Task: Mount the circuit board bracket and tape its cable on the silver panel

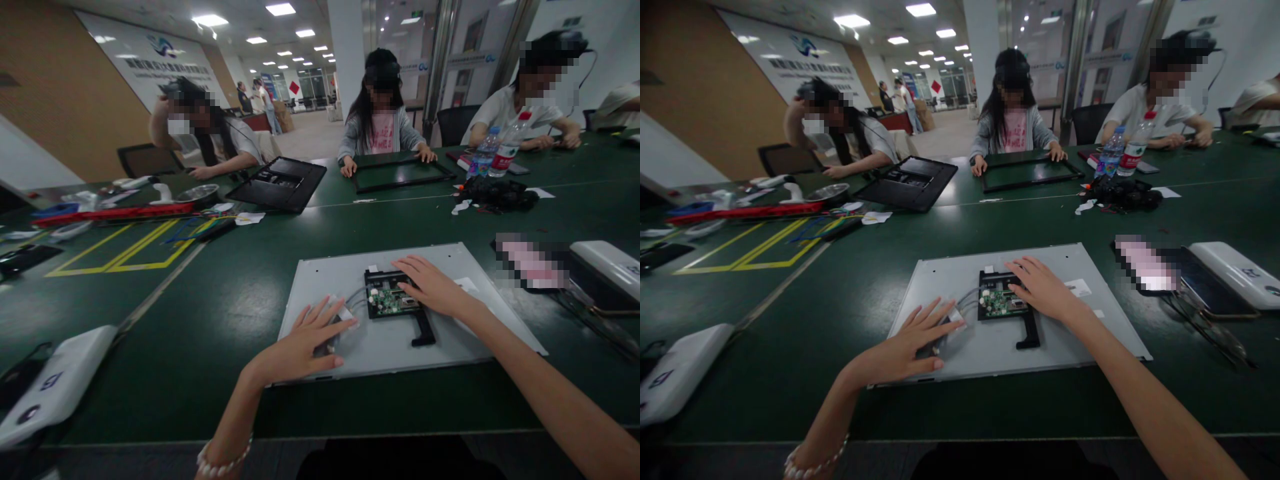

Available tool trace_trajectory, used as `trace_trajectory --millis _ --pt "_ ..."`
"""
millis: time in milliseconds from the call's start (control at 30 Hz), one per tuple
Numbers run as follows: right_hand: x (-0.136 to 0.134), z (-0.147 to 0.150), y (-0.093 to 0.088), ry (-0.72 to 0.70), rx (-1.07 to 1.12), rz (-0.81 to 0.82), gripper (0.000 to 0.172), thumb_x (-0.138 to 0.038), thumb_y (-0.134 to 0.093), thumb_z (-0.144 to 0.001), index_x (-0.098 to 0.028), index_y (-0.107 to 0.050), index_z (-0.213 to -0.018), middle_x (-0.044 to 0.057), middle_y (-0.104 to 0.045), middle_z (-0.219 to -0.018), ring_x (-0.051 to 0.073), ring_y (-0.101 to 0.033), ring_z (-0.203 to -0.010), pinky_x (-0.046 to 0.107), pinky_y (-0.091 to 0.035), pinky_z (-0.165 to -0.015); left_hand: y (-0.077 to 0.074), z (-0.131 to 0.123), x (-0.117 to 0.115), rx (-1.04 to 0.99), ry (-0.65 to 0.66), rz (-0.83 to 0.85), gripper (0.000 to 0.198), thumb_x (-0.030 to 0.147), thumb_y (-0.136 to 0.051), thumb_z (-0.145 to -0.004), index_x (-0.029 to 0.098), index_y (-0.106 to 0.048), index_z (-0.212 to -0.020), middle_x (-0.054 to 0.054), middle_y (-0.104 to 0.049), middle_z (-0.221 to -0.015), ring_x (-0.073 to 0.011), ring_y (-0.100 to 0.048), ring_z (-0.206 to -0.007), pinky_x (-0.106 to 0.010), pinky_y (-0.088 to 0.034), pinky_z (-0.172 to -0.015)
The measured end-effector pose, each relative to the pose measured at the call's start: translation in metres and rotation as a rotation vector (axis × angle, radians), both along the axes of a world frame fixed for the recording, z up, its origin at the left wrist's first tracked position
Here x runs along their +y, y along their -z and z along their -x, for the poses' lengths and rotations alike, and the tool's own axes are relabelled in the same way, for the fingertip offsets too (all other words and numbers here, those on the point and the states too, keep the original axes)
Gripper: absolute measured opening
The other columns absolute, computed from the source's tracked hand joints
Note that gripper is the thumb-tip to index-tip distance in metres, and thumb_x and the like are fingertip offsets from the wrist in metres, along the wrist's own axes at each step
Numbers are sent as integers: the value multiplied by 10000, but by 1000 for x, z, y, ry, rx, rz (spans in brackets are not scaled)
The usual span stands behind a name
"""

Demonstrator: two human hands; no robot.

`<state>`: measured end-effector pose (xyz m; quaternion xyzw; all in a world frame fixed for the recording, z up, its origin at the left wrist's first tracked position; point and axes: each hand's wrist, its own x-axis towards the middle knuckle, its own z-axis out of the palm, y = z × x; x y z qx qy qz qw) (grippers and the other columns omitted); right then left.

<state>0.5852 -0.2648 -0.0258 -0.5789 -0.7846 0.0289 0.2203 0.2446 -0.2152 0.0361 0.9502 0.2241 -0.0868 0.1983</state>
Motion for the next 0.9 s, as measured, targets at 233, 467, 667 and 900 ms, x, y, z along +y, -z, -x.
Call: trace_trajectory --millis 233,467,667,900 --pt "-1 -1 0 8 11 -6 567 -444 -362 -966 -212 -320 -1482 118 -472 -1439 281 -375 -1362 493 -330 -1120 1 -1 -9 -38 -77 -65 716 598 -367 -946 315 -84 -1539 -11 -102 -1598 -278 -30 -1471 -520 -58 -1178" --pt "2 -3 5 8 11 0 573 -454 -361 -963 -203 -334 -1478 121 -479 -1434 285 -384 -1354 491 -328 -1122 5 -1 -14 -21 -87 -61 653 583 -345 -959 318 -169 -1529 10 -187 -1580 -251 -84 -1469 -502 -71 -1185" --pt "1 -3 5 10 18 6 576 -454 -365 -959 -234 -313 -1489 113 -479 -1435 282 -394 -1351 499 -340 -1111 7 1 -14 -58 -73 -34 651 564 -355 -964 314 -160 -1532 -7 -170 -1584 -238 -131 -1464 -464 -119 -1188" --pt "-1 -1 3 14 22 7 573 -456 -357 -962 -241 -307 -1490 115 -495 -1416 287 -404 -1340 510 -347 -1101 6 1 -20 -48 -117 -19 640 550 -351 -970 311 -162 -1533 -14 -15 -1604 -262 -119 -1465 -432 -176 -1182"
